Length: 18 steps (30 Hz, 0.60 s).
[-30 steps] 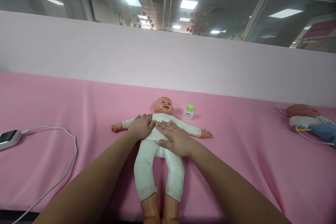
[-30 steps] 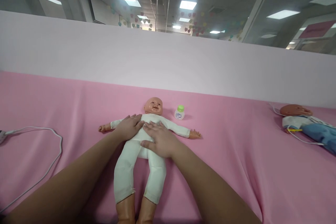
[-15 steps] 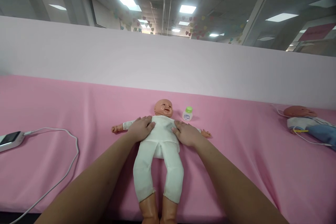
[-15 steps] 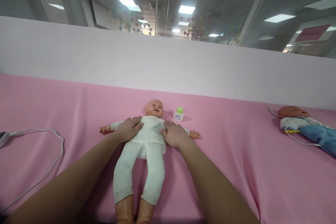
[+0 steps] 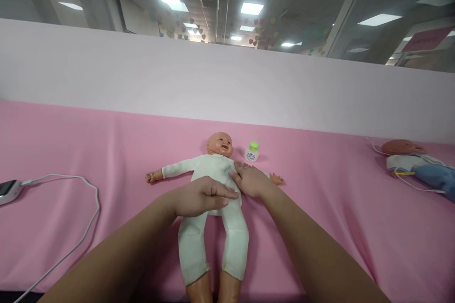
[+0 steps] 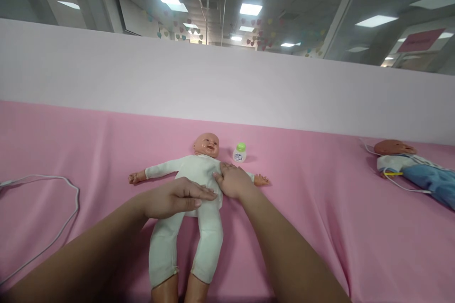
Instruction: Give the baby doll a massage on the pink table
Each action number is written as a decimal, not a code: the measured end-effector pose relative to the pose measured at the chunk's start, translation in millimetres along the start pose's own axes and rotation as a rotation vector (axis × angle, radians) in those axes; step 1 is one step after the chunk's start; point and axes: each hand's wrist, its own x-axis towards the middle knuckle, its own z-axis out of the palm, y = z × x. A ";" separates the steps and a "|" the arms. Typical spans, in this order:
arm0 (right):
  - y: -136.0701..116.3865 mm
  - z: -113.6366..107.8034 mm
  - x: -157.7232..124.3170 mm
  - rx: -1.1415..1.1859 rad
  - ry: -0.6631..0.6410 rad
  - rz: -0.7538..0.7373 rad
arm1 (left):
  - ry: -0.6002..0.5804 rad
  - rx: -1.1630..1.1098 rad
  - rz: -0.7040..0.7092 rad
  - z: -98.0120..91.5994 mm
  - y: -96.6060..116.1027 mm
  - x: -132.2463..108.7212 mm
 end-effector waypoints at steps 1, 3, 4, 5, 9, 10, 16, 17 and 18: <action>0.5 1.1 0.6 0.001 -0.002 0.004 | 0.008 0.012 0.010 0.2 -0.4 0.6; 1.2 3.6 1.9 -0.008 -0.010 0.011 | 0.043 0.087 0.026 -0.8 -6.0 4.2; 1.4 4.9 2.5 -0.015 -0.014 0.012 | 0.071 0.156 0.025 -1.8 -10.6 6.8; 1.4 6.1 3.0 -0.021 -0.017 0.014 | 0.100 0.240 0.015 -3.2 -16.0 10.0; 0.2 8.6 4.4 -0.018 -0.011 0.022 | 0.180 0.497 -0.110 -11.3 -41.4 23.6; -0.2 8.5 4.5 -0.012 -0.008 0.016 | 0.199 0.520 -0.145 -13.8 -47.5 26.6; -3.6 3.7 1.5 -0.007 0.005 -0.036 | 0.332 0.569 -0.303 -22.7 -71.1 34.7; -4.2 2.9 0.7 -0.006 0.005 -0.038 | 0.357 0.575 -0.314 -23.2 -73.4 34.2; -4.7 2.4 0.0 -0.005 0.003 -0.038 | 0.384 0.585 -0.324 -23.7 -75.6 33.2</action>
